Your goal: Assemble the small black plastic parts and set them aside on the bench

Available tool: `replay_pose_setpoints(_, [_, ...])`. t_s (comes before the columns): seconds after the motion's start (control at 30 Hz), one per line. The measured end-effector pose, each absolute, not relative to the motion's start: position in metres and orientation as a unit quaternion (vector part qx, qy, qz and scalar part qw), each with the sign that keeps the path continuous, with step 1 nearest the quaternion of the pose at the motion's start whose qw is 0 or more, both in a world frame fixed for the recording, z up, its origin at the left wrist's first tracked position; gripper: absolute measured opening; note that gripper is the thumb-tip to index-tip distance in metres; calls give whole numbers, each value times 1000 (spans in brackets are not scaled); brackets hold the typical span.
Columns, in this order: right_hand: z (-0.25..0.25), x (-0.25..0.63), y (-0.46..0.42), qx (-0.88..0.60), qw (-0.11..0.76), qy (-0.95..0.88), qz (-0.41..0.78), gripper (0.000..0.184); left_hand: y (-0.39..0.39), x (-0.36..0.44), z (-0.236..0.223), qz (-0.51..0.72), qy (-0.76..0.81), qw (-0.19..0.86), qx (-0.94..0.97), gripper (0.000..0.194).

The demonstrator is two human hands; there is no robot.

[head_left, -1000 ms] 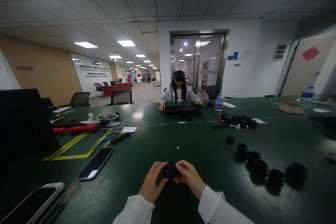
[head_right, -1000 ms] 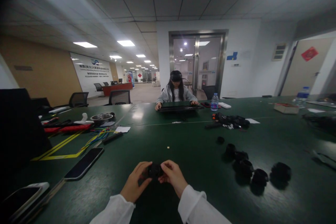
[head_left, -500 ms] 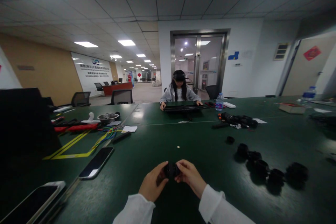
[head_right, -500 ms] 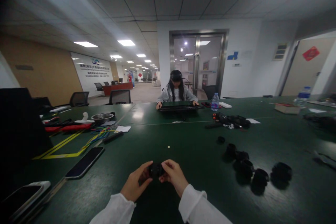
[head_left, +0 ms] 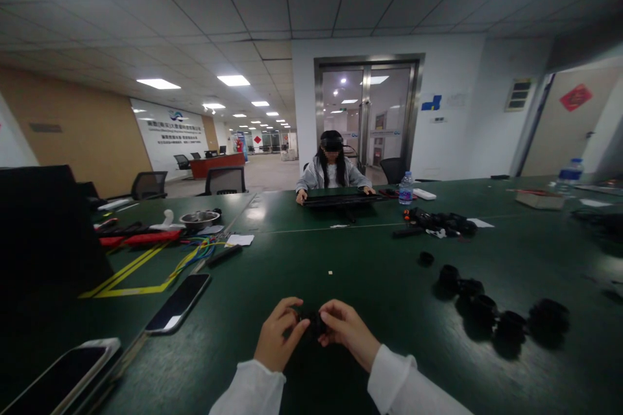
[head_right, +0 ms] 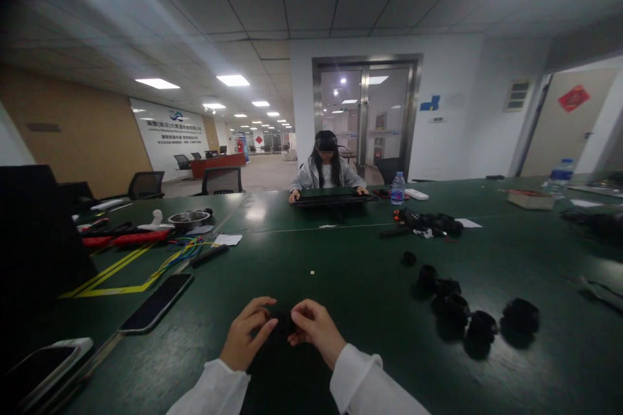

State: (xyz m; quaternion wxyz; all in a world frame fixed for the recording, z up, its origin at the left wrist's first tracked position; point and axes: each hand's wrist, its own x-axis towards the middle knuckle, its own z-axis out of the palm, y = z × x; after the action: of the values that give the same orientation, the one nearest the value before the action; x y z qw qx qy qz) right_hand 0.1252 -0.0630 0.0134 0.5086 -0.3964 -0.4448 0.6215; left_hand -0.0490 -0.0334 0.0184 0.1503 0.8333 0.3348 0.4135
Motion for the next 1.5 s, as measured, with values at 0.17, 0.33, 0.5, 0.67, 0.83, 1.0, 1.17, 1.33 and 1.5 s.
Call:
replay_pose_setpoints(0.17, [13,126,-61,-404,531,-432,607,32,-38,-46,18,424,325,207,820,13])
replay_pose_setpoints(0.33, [15,127,-61,-406,536,-425,606,31,-37,-43,11,416,318,260,811,43])
replay_pose_setpoints(0.5, [20,126,-64,-413,534,-416,609,34,-34,-44,9,417,302,258,818,44])
replay_pose_setpoints(0.67, [28,126,-68,-426,530,-407,609,30,-33,-46,9,400,321,253,820,44])
replay_pose_setpoints(0.83, [32,128,-70,-421,529,-416,607,30,-34,-46,8,403,346,246,811,40])
replay_pose_setpoints(1.0, [32,127,-71,-419,518,-429,611,32,-36,-46,11,403,378,238,799,30])
replay_pose_setpoints(1.17, [29,126,-69,-414,533,-419,607,33,-32,-49,8,368,371,247,816,48])
replay_pose_setpoints(1.33, [31,126,-69,-416,530,-421,607,32,-30,-49,4,371,359,239,822,50])
replay_pose_setpoints(1.5, [35,126,-72,-418,524,-426,607,30,-33,-47,8,352,383,255,815,42])
